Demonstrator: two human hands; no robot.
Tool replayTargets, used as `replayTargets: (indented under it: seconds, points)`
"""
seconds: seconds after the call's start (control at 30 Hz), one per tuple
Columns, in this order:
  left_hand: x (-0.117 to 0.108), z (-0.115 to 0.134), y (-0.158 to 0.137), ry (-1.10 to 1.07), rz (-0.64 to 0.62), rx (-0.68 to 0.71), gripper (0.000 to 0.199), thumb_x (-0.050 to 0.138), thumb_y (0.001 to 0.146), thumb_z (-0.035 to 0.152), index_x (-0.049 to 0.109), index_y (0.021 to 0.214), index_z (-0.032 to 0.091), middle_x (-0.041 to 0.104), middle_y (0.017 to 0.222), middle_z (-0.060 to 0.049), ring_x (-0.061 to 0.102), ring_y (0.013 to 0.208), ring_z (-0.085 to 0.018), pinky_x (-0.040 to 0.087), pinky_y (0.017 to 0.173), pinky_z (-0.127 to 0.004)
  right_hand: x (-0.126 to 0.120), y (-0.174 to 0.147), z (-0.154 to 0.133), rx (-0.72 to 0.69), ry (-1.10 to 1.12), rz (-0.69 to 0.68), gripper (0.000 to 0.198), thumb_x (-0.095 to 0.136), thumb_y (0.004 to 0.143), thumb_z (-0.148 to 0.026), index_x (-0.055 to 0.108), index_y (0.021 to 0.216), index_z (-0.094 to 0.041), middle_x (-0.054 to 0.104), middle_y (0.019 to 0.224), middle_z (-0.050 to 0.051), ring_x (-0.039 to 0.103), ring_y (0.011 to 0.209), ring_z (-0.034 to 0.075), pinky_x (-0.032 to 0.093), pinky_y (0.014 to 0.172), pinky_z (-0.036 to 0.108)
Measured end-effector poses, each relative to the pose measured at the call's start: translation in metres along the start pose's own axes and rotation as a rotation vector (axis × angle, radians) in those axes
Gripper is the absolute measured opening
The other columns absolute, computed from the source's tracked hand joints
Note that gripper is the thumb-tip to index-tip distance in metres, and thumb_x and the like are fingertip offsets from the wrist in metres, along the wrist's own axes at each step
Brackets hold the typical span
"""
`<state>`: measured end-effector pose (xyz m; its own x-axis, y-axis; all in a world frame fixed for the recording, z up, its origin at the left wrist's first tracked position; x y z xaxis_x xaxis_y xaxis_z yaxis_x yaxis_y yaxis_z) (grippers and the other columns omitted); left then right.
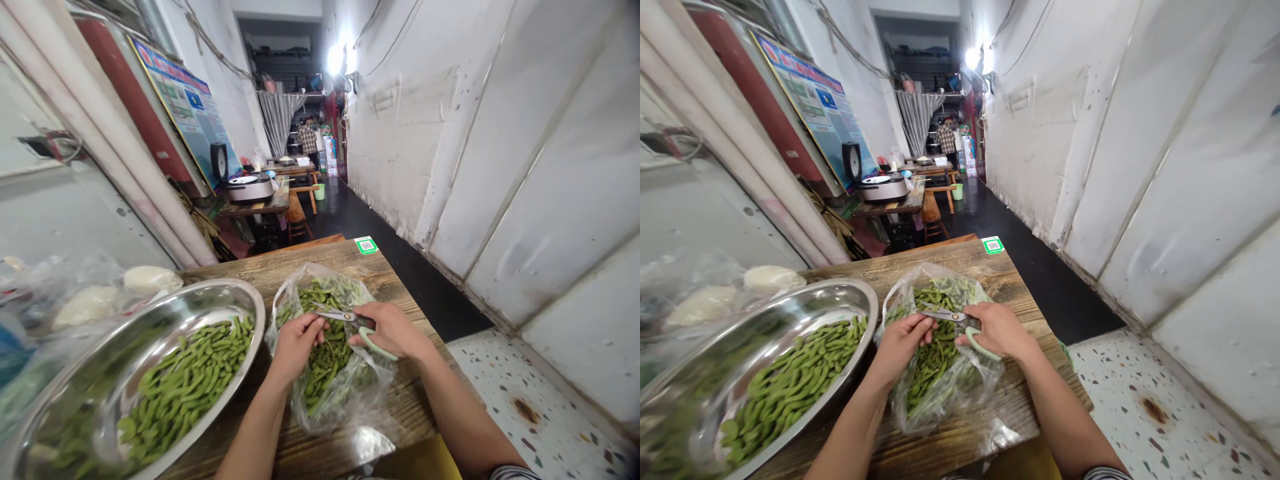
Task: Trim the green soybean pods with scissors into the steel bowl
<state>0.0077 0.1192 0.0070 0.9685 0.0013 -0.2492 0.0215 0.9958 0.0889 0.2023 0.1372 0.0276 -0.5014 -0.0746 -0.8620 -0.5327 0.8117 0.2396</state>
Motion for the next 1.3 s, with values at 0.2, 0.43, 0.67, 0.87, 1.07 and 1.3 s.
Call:
replayTargets:
  seconds: [0.2, 0.43, 0.67, 0.87, 1.07, 1.3]
  points:
    - [0.006, 0.001, -0.001, 0.060, -0.067, -0.008, 0.030, 0.054, 0.081, 0.043, 0.066, 0.075, 0.016, 0.056, 0.051, 0.000, 0.047, 0.048, -0.014, 0.034, 0.051, -0.024, -0.001, 0.000, -0.002, -0.026, 0.007, -0.029, 0.036, 0.067, 0.075, -0.053, 0.064, 0.087, -0.019, 0.062, 0.076, 0.003, 0.051, 0.064, 0.014, 0.030, 0.057, 0.022]
    - [-0.001, -0.006, -0.005, 0.049, -0.091, -0.082, 0.025, 0.057, 0.078, 0.039, 0.062, 0.088, 0.016, 0.058, 0.059, 0.002, 0.042, 0.045, -0.011, 0.029, 0.047, -0.023, 0.004, -0.001, 0.006, -0.010, -0.023, -0.046, 0.032, 0.071, 0.074, -0.049, 0.065, 0.083, -0.020, 0.064, 0.071, 0.002, 0.053, 0.063, 0.014, 0.029, 0.058, 0.023]
    - [-0.003, -0.005, 0.000, 0.175, 0.069, -0.055, 0.005, 0.051, 0.072, 0.024, 0.054, 0.074, 0.021, 0.054, 0.057, 0.003, 0.047, 0.051, -0.014, 0.032, 0.053, -0.024, 0.004, 0.002, 0.013, 0.075, -0.076, 0.009, 0.031, 0.070, 0.074, -0.049, 0.065, 0.082, -0.020, 0.065, 0.075, 0.003, 0.055, 0.065, 0.014, 0.030, 0.060, 0.023]
    - [0.025, 0.008, -0.001, 0.787, -0.085, 0.133, 0.003, 0.063, 0.072, 0.022, 0.065, 0.073, 0.021, 0.064, 0.068, -0.006, 0.057, 0.069, -0.022, 0.034, 0.065, -0.029, 0.003, 0.003, 0.013, 0.099, -0.058, 0.018, 0.029, 0.065, 0.079, -0.048, 0.065, 0.085, -0.019, 0.067, 0.079, 0.005, 0.057, 0.070, 0.015, 0.032, 0.062, 0.022]
    - [0.036, 0.007, 0.003, 0.901, -0.069, 0.117, 0.010, 0.056, 0.074, 0.018, 0.063, 0.066, 0.018, 0.064, 0.068, -0.010, 0.059, 0.067, -0.022, 0.034, 0.061, -0.029, 0.003, 0.003, 0.013, 0.113, -0.062, 0.018, 0.028, 0.067, 0.078, -0.047, 0.065, 0.083, -0.020, 0.067, 0.078, 0.004, 0.058, 0.070, 0.016, 0.032, 0.062, 0.022]
    - [0.005, -0.001, 0.002, -0.011, 0.152, -0.094, 0.022, 0.067, 0.065, 0.029, 0.065, 0.082, 0.015, 0.068, 0.070, -0.004, 0.050, 0.050, -0.011, 0.034, 0.052, -0.023, 0.000, 0.002, 0.011, 0.097, 0.017, 0.091, 0.027, 0.067, 0.077, -0.046, 0.064, 0.083, -0.019, 0.064, 0.075, 0.002, 0.055, 0.066, 0.014, 0.032, 0.060, 0.022]
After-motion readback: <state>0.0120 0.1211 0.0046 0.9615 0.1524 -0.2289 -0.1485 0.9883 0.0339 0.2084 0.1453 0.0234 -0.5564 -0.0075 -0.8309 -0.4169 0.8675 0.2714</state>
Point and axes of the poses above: each hand's wrist, its own y-axis towards the middle knuckle, its own x-axis out of the palm, z = x × y, the point moved 4 cm from there along y, towards the middle knuckle
